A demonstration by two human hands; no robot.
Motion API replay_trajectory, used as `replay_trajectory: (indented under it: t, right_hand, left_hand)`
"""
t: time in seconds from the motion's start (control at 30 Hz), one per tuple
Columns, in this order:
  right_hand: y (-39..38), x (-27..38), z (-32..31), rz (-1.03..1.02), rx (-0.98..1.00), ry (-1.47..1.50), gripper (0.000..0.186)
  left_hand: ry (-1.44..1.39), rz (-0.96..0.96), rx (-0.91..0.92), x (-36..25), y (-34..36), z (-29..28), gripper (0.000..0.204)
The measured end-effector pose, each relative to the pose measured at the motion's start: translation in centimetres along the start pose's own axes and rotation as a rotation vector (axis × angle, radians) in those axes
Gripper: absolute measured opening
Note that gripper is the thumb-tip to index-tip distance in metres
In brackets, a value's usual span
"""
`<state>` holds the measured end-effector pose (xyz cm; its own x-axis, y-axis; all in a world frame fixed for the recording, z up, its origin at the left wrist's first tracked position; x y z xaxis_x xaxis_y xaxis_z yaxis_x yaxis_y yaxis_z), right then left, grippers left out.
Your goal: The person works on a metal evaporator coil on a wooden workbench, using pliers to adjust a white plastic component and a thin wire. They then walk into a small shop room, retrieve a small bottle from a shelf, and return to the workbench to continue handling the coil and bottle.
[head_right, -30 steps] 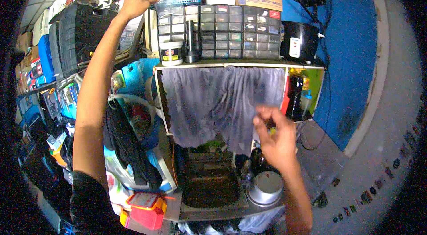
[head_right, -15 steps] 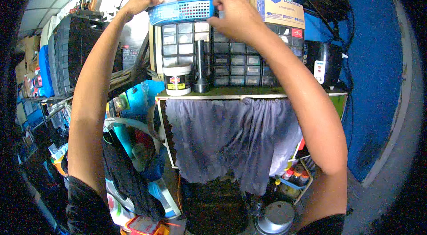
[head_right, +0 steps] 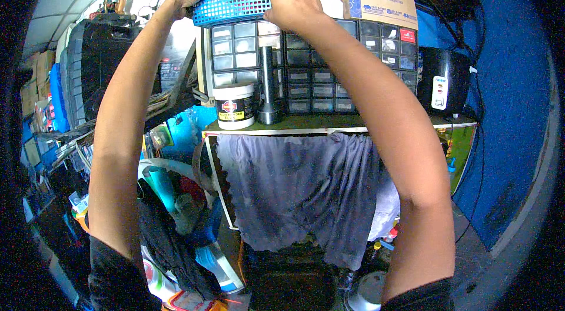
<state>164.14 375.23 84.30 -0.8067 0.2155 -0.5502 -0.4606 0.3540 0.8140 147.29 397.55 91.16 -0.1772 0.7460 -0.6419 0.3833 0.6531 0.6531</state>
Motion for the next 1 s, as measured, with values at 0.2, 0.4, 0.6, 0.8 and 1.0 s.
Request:
replay_trajectory:
  t: [0.2,0.4,0.6,0.8,1.0]
  right_hand:
    - [0.8,-0.7,-1.2,-0.045,-0.14,-0.053,0.055]
    - [1.2,-0.1,-5.0,-0.034,-0.126,-0.043,0.041]
    - [-0.3,2.7,-8.3,-0.015,-0.18,0.037,0.053]
    - [-6.4,8.6,-13.3,-0.122,-0.295,0.077,0.062]
    - [-17.8,17.6,-19.2,-0.017,-0.295,0.182,0.063]
  left_hand:
    - [0.069,0.059,-0.068,-1.8,-0.5,-1.8,0.042]
    - [0.114,0.125,-0.111,-4.0,-1.7,-3.7,0.041]
    - [-0.086,-0.037,-0.102,-5.2,-4.4,-5.5,0.029]
    - [-0.183,0.181,-0.209,-4.0,-16.8,-4.7,0.027]
    - [-0.165,0.166,-0.371,-1.2,-33.8,-3.1,0.058]
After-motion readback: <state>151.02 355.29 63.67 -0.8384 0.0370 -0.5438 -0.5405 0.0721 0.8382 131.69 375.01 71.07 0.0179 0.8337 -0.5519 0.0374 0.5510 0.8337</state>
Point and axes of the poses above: each hand's wrist, its own y-axis towards the middle knuckle, its own z-axis out of the palm, x = y × z, the point moved 2 cm from there along y, towards the middle knuckle, and after that the axes turned 12 degrees about -z, right-handed, at the moved point
